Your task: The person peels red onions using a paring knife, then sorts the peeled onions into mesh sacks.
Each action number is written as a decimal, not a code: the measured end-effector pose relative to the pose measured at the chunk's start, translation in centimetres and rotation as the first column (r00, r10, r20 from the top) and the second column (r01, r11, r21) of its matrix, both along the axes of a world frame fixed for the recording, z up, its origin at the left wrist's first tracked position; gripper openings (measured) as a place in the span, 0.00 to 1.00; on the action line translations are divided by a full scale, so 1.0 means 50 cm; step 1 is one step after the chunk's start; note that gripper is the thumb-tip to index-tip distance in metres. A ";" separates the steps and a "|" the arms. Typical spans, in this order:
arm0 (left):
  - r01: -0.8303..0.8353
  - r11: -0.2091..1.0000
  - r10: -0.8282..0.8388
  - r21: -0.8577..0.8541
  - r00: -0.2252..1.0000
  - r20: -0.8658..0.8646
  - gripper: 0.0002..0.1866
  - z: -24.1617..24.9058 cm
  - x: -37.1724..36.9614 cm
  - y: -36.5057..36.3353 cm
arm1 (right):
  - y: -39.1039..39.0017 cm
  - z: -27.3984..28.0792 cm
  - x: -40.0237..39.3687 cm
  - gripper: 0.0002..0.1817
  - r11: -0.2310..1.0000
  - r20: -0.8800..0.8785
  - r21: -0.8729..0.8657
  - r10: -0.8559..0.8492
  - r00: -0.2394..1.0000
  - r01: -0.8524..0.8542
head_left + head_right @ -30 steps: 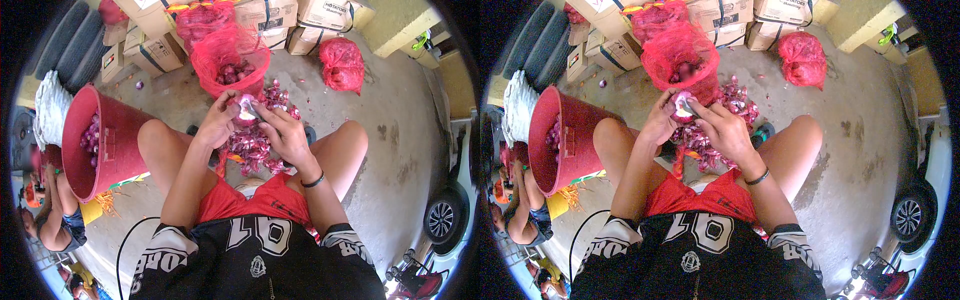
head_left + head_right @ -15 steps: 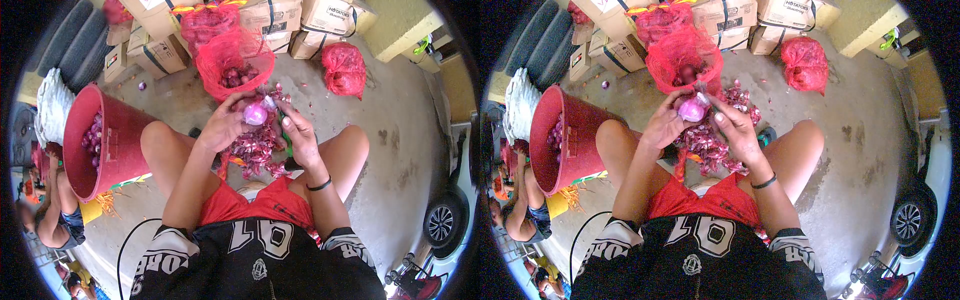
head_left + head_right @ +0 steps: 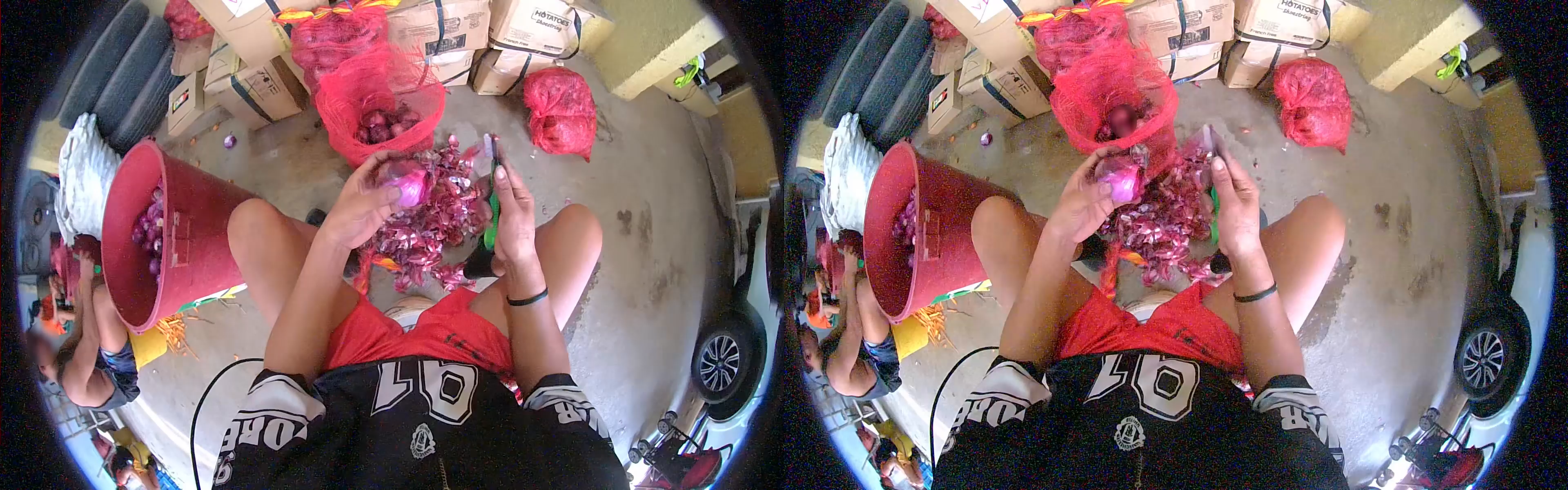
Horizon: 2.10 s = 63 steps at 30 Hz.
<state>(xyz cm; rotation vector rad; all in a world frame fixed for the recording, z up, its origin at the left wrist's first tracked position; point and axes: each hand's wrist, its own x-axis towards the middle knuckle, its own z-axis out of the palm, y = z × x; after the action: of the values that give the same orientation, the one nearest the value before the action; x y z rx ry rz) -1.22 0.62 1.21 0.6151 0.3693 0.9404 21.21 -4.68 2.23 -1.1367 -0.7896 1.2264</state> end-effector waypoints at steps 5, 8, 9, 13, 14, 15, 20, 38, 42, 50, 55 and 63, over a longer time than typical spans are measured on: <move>-0.094 0.995 0.093 -0.029 0.994 -0.048 0.31 0.020 0.007 0.006 | -0.013 -0.013 -0.020 0.27 0.990 0.411 -0.016 0.133 0.902 -0.139; -0.150 0.989 0.147 -0.014 0.983 -0.109 0.29 0.004 0.009 0.005 | -0.032 -0.002 -0.050 0.32 0.964 0.516 0.051 0.198 0.834 -0.260; -0.171 0.985 0.168 -0.007 0.975 -0.146 0.29 0.004 0.011 0.003 | -0.032 0.001 -0.059 0.33 0.955 0.524 0.069 0.210 0.825 -0.287; -0.216 0.972 0.234 0.095 0.933 -0.274 0.29 -0.007 0.021 -0.001 | -0.023 0.002 -0.074 0.37 0.956 0.501 0.048 0.227 0.835 -0.288; -0.218 0.966 0.251 0.139 0.920 -0.302 0.29 -0.010 0.024 -0.001 | -0.022 0.007 -0.071 0.37 0.955 0.510 -0.024 0.267 0.818 -0.296; -0.226 0.963 0.261 0.148 0.919 -0.296 0.30 -0.007 0.028 -0.002 | -0.020 0.007 -0.072 0.37 0.956 0.507 -0.012 0.259 0.822 -0.293; -0.258 0.945 0.309 0.203 0.907 -0.285 0.28 -0.014 0.035 -0.006 | -0.013 -0.026 -0.081 0.30 0.947 0.587 0.192 0.100 0.803 -0.259; -0.090 0.994 0.062 -0.065 0.935 -0.350 0.09 -0.060 -0.023 -0.003 | 0.000 -0.079 -0.069 0.24 0.972 0.542 0.035 0.178 0.821 -0.234; -0.122 0.991 0.088 -0.060 0.912 -0.401 0.05 0.008 -0.002 -0.006 | 0.009 -0.071 -0.071 0.24 0.939 0.603 0.196 0.112 0.790 -0.283; -0.324 0.946 0.294 0.000 0.857 -0.424 0.11 -0.024 -0.067 0.027 | 0.022 -0.045 0.037 0.25 0.996 0.349 0.072 0.020 0.937 -0.048; -0.128 0.990 0.132 0.051 0.770 -0.624 0.11 -0.031 -0.020 0.025 | 0.023 0.032 0.093 0.26 1.000 0.108 -0.006 -0.019 0.994 0.020; 0.511 0.775 0.228 0.371 0.321 -0.919 0.19 -0.157 0.110 0.093 | 0.089 0.015 0.180 0.25 1.000 0.219 0.000 -0.029 0.975 0.030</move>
<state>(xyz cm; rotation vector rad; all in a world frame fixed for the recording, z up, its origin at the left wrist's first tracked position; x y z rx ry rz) 4.30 5.25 -6.61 1.8510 1.0718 0.3467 30.20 -0.24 2.99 -1.2974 -0.9324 1.0894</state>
